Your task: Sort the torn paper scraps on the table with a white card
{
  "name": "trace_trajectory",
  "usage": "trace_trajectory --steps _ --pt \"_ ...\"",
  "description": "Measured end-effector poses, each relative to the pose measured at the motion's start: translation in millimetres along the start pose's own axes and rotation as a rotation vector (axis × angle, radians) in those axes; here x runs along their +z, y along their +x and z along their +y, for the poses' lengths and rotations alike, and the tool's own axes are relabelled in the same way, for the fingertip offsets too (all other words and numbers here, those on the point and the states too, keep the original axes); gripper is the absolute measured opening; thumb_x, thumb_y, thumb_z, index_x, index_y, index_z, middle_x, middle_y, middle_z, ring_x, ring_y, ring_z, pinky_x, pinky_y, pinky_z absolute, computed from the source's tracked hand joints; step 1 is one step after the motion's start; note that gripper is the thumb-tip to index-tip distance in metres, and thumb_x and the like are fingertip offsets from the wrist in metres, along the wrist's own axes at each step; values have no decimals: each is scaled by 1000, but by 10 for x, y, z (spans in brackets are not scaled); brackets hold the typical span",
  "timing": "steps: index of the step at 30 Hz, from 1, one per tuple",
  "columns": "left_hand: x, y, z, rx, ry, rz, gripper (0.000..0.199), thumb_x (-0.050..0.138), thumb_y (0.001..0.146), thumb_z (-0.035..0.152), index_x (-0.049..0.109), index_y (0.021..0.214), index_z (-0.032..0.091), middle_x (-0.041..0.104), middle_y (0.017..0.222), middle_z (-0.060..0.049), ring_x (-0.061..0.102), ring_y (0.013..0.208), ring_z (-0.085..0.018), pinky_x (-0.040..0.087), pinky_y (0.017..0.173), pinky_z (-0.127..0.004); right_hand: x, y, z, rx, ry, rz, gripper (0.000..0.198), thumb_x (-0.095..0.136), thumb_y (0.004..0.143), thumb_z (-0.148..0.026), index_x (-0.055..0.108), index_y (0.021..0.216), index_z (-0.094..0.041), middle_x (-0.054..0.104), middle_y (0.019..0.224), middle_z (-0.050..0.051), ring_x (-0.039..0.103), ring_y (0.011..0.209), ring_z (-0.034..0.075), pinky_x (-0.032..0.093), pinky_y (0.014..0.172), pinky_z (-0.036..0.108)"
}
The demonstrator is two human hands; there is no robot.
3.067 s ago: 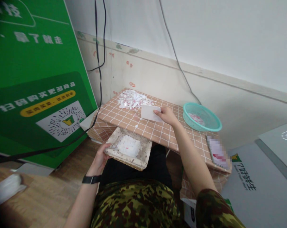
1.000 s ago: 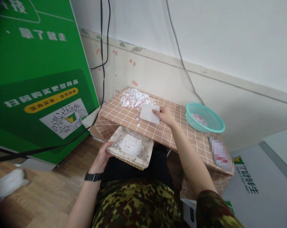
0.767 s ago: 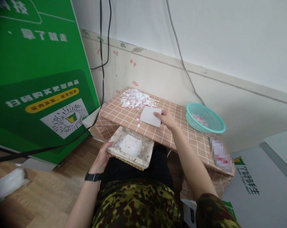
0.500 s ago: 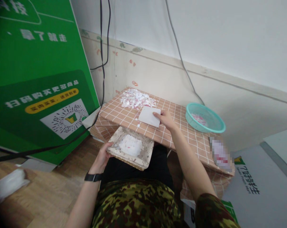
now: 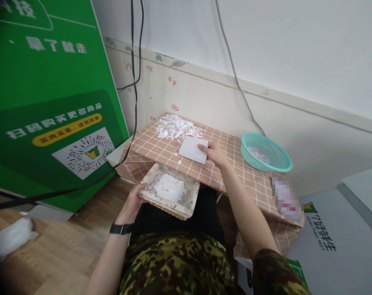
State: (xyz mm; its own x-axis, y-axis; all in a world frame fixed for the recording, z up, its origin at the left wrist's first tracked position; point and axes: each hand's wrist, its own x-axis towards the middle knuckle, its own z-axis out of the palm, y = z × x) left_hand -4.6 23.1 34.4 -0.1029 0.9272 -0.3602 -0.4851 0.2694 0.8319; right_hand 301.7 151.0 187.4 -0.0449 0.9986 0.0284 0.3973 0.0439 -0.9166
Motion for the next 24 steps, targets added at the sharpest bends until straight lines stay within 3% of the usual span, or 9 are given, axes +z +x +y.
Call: trace_trajectory --steps 15,24 --pt "17 -22 30 15 -22 -26 41 70 69 34 70 105 14 73 81 -4 64 63 -19 48 47 -26 71 -5 -15 24 72 -39 40 74 70 -50 68 85 -14 69 75 7 60 61 15 47 48 24" --pt "-9 10 1 1 -10 -1 44 70 69 35 69 109 16 74 81 -3 66 65 -21 48 49 -27 149 -17 -83 -5 64 -65 39 74 70 -50 68 78 -13 66 68 5 54 54 11 41 46 23"
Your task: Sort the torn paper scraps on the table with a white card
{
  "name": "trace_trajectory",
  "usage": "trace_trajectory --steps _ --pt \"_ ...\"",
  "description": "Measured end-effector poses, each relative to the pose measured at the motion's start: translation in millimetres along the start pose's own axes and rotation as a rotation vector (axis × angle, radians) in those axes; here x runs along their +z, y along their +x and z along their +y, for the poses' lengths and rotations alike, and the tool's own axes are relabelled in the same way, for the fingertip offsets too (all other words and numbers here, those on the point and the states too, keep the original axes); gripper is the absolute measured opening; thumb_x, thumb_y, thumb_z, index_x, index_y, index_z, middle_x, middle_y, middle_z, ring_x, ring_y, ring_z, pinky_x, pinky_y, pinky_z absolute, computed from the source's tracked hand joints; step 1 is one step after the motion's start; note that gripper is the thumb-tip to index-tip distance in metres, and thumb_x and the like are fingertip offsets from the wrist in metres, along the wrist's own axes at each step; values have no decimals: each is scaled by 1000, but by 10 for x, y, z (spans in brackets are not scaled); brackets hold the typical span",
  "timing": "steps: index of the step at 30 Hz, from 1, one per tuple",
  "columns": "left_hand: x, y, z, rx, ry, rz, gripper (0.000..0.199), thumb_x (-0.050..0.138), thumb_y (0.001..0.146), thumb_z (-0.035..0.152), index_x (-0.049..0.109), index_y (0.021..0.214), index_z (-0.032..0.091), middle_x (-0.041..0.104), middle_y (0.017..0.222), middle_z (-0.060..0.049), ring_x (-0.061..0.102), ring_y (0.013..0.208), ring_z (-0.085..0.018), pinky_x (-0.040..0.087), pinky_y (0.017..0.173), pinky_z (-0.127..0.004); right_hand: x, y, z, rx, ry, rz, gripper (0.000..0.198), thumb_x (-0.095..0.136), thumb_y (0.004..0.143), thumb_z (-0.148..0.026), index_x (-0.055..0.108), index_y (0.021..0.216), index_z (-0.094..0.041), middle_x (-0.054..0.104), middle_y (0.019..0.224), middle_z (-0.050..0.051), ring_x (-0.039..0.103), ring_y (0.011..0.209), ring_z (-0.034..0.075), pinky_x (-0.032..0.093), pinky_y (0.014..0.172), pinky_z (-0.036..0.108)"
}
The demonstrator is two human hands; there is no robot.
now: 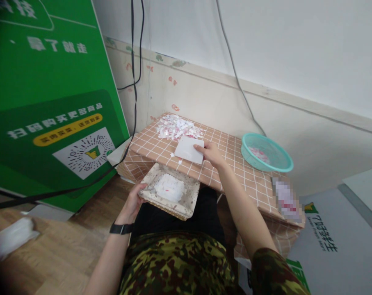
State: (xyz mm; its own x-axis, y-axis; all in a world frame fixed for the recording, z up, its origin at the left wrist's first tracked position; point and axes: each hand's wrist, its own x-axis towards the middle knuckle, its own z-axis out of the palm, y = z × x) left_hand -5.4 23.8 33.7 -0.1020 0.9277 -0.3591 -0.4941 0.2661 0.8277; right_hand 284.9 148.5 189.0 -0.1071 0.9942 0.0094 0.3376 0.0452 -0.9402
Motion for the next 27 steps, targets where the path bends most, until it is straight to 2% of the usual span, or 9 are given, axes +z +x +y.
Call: trace_trajectory --steps 4,10,17,22,27 --pt "1 -3 3 5 3 -9 45 70 69 36 69 109 16 75 82 -3 66 66 -21 48 49 -27 13 -5 -21 -18 -25 -4 39 73 71 -52 68 77 -14 65 66 4 53 53 11 40 44 22" --pt "3 -9 17 -4 9 4 47 71 66 36 69 109 16 75 80 -3 67 64 -22 48 50 -29 79 -13 -73 5 -38 -42 43 72 71 -54 68 84 -13 68 73 7 57 58 13 42 45 22" --pt "15 -19 13 14 17 -1 44 70 68 37 70 106 16 74 80 -3 66 65 -21 47 51 -28 155 -18 -111 -54 -67 -71 45 71 71 -58 67 77 -14 64 66 5 55 56 12 44 45 22" --pt "11 -15 1 25 16 -7 43 70 69 39 70 105 16 73 79 -2 64 65 -20 46 50 -27 121 -20 -106 -93 -65 -56 45 69 73 -58 67 79 -14 63 66 4 53 55 12 42 46 22" --pt "24 -24 23 23 13 -11 46 71 68 38 69 108 17 75 84 -3 66 70 -22 46 53 -27 61 -16 -100 -99 -122 -77 46 68 73 -60 64 71 -14 59 60 3 50 51 11 39 45 23"
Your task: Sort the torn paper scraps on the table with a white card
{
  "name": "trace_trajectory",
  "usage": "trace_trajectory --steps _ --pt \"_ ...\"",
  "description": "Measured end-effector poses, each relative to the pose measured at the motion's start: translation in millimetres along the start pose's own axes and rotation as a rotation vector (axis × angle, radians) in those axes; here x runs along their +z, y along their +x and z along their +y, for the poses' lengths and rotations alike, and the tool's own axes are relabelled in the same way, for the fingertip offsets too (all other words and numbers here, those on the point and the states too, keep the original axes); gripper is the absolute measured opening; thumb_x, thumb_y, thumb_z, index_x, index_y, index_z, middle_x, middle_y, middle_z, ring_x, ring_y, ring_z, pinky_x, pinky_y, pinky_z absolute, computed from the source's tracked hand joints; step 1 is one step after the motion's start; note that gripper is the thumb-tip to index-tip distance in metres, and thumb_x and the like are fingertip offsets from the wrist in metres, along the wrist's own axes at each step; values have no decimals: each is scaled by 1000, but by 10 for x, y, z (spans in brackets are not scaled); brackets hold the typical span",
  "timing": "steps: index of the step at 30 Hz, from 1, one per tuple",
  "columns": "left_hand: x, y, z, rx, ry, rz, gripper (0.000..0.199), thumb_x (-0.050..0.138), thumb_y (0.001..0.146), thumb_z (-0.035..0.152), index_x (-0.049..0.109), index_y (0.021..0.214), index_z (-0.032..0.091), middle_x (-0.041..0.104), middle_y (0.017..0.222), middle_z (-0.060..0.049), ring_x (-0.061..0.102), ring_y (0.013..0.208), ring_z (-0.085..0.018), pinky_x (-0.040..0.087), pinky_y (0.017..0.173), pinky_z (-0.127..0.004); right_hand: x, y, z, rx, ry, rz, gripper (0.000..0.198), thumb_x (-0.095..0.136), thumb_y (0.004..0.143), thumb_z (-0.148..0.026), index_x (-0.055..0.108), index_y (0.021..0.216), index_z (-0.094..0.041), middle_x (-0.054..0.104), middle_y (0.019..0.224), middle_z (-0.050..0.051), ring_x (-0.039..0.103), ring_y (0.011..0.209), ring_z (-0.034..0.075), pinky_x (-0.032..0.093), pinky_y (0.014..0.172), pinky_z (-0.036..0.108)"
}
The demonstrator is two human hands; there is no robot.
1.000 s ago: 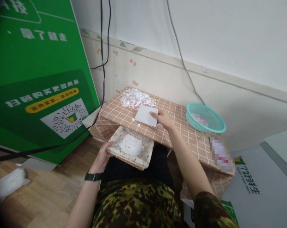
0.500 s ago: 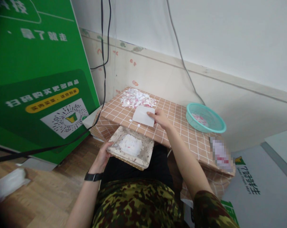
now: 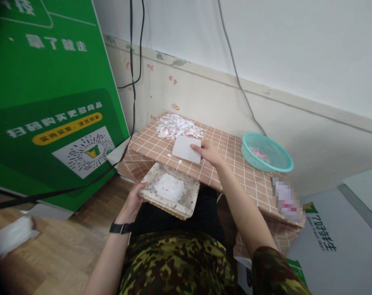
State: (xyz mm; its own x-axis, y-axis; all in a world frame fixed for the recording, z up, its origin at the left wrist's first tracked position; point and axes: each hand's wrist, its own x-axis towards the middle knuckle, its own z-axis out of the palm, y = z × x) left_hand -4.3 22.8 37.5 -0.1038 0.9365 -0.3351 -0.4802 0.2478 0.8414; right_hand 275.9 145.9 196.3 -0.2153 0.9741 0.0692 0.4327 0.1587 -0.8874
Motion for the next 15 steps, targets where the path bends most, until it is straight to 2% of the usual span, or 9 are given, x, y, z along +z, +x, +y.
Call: trace_trajectory --steps 6,15 --pt "15 -13 21 -3 7 18 46 71 66 39 70 105 16 74 81 -3 66 67 -21 46 52 -27 -7 3 -19 -10 -39 -13 45 66 76 -59 64 71 -15 57 58 1 49 51 11 38 44 23" --pt "3 -4 -2 -10 -3 34 46 72 67 38 69 107 16 76 86 -5 68 73 -24 48 55 -28 -21 -4 -38 -22 -69 -38 47 65 76 -60 66 74 -14 61 63 3 54 54 12 42 44 23"
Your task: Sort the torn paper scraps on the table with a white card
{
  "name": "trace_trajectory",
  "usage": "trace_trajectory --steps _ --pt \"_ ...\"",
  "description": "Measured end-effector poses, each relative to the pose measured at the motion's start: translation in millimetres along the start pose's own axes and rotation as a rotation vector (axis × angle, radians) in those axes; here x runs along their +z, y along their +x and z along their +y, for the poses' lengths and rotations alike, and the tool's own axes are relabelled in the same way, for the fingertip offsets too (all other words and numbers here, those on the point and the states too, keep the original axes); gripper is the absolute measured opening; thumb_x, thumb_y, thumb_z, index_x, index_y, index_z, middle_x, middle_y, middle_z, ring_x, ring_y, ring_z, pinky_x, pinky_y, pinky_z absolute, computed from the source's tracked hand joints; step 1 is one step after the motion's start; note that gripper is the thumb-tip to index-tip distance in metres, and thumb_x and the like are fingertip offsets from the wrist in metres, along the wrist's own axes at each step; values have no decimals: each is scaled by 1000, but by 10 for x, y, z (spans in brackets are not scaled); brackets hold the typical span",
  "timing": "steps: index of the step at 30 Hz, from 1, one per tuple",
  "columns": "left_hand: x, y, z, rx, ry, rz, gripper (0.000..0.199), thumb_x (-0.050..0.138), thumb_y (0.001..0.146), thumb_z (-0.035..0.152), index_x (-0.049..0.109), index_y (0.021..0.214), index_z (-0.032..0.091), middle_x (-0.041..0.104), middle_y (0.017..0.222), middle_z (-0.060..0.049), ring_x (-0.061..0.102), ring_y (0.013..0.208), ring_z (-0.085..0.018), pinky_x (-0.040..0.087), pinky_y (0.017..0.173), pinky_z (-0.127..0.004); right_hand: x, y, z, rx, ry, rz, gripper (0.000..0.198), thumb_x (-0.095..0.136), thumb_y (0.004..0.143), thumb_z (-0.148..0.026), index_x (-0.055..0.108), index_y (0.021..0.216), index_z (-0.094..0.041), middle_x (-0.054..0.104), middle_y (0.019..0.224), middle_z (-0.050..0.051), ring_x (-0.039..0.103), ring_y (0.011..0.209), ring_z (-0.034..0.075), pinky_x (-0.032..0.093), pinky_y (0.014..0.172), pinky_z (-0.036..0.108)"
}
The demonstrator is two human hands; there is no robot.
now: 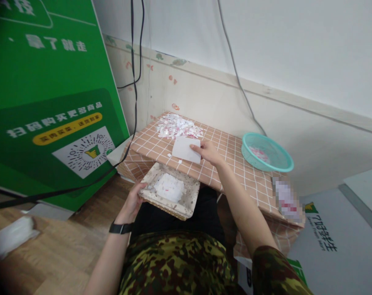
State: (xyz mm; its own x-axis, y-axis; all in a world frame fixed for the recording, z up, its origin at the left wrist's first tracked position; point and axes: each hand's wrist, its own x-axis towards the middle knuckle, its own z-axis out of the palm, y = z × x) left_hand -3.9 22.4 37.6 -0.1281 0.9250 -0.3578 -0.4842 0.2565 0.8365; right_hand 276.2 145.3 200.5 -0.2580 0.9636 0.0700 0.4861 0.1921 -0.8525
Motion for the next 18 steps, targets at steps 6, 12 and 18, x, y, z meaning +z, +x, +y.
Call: trace_trajectory --steps 6,12,18 --pt "23 -29 48 13 12 -26 50 70 66 40 69 110 16 76 88 -5 69 73 -25 47 55 -28 58 20 -46 0 -10 1 50 65 74 -63 66 72 -14 62 62 5 55 54 12 43 44 23" --pt "28 -40 63 23 38 -15 47 69 67 41 69 108 18 75 81 -2 66 68 -23 45 51 -27 136 49 -28 -28 8 28 50 64 74 -65 64 72 -15 60 62 3 53 54 12 42 45 23" --pt "-1 -19 31 43 54 -48 47 69 70 42 68 110 18 72 82 -2 63 65 -19 43 49 -25 168 -5 -55 -122 -108 68 50 58 80 -64 62 68 -16 56 62 2 48 55 12 37 47 24"
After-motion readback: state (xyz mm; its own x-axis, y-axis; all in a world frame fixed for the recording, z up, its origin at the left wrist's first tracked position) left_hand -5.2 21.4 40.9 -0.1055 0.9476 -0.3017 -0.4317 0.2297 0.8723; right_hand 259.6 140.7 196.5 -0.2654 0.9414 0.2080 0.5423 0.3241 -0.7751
